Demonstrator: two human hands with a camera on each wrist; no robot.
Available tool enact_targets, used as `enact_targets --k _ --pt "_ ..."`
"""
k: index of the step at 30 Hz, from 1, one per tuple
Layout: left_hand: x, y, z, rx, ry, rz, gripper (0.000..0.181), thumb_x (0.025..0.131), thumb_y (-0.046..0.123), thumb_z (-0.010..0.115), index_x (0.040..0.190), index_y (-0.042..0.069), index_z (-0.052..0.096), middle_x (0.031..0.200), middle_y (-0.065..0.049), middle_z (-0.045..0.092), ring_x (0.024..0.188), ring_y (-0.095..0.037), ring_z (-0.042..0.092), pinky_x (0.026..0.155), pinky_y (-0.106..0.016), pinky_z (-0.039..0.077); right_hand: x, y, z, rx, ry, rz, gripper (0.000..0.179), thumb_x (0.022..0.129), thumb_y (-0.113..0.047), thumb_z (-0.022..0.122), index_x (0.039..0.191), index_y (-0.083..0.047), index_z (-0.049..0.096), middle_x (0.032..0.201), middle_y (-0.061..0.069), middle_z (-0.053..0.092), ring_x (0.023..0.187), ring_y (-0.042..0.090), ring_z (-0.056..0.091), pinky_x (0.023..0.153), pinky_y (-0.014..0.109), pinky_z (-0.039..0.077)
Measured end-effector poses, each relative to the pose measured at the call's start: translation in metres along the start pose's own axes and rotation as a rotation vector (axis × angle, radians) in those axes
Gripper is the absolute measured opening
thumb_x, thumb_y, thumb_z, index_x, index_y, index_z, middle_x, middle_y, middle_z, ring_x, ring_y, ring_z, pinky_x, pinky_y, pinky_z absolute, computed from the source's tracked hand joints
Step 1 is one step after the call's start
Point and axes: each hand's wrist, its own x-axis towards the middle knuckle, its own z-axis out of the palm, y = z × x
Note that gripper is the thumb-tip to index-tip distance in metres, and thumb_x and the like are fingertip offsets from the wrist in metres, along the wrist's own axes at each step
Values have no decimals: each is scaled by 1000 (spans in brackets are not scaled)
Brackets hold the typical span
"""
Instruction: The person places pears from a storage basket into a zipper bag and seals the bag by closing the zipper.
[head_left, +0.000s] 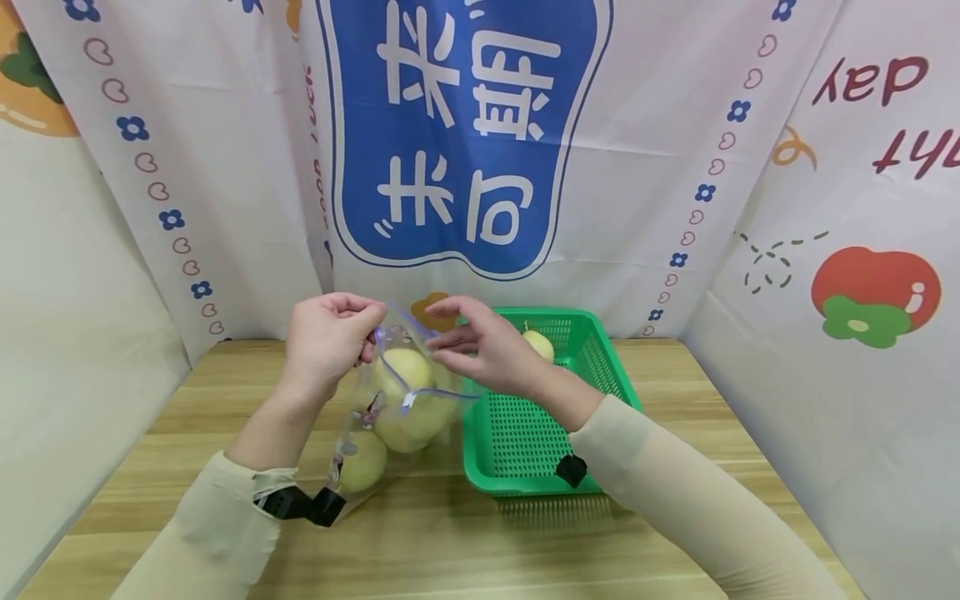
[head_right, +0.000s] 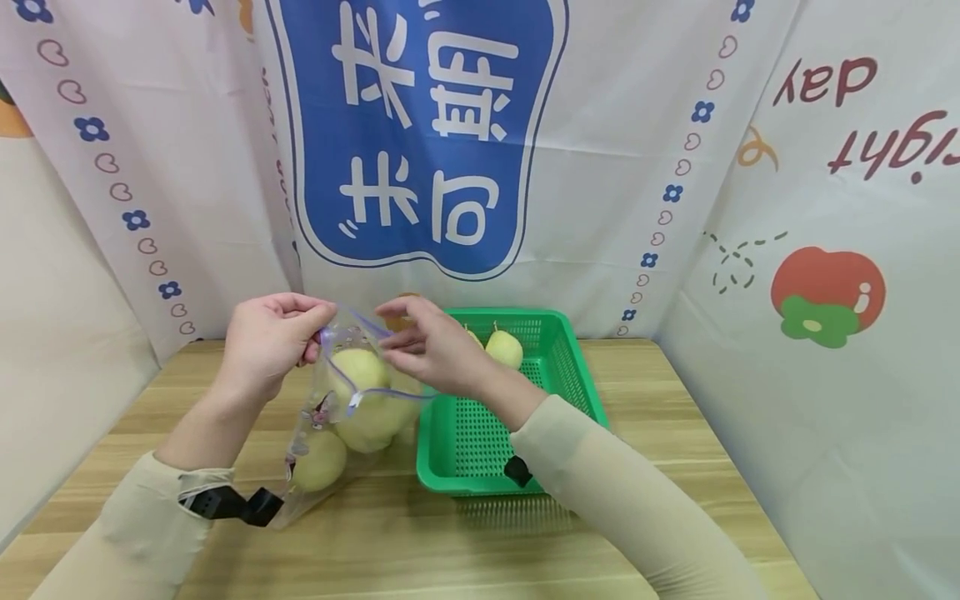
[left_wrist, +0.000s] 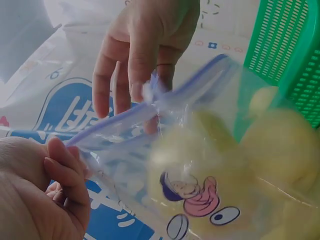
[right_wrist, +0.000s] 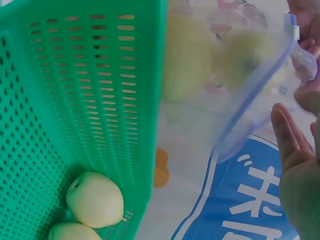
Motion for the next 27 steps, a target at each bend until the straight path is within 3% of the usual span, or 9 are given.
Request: enact_targets --k 7,13,21,27 --pt "3 2 0 3 4 14 29 104 15 72 118 -10 73 63 9 68 46 -3 58 46 -18 52 0 16 -28 -97 165 34 42 105 -3 68 145 -1 56 144 16 63 105 26 77 94 34 67" --pt "2 -1 -2 0 -6 -9 30 105 17 72 121 -9 72 65 9 69 47 -3 58 47 -19 53 -1 52 -62 -164 242 198 39 107 -8 64 145 -1 57 145 19 60 109 34 72 99 48 64" --pt "0 0 -4 11 4 -7 31 105 19 73 120 -8 73 65 11 69 48 -3 58 47 -19 53 -10 93 -83 -342 151 488 46 108 -19 62 151 -4 55 152 21 52 126 38 66 111 52 58" --pt "0 0 -2 5 0 -9 30 105 19 72 119 -8 73 65 11 69 48 -2 58 47 -18 53 -17 117 -88 -469 27 592 51 109 -25 64 155 -4 54 156 23 50 144 40 55 119 56 51"
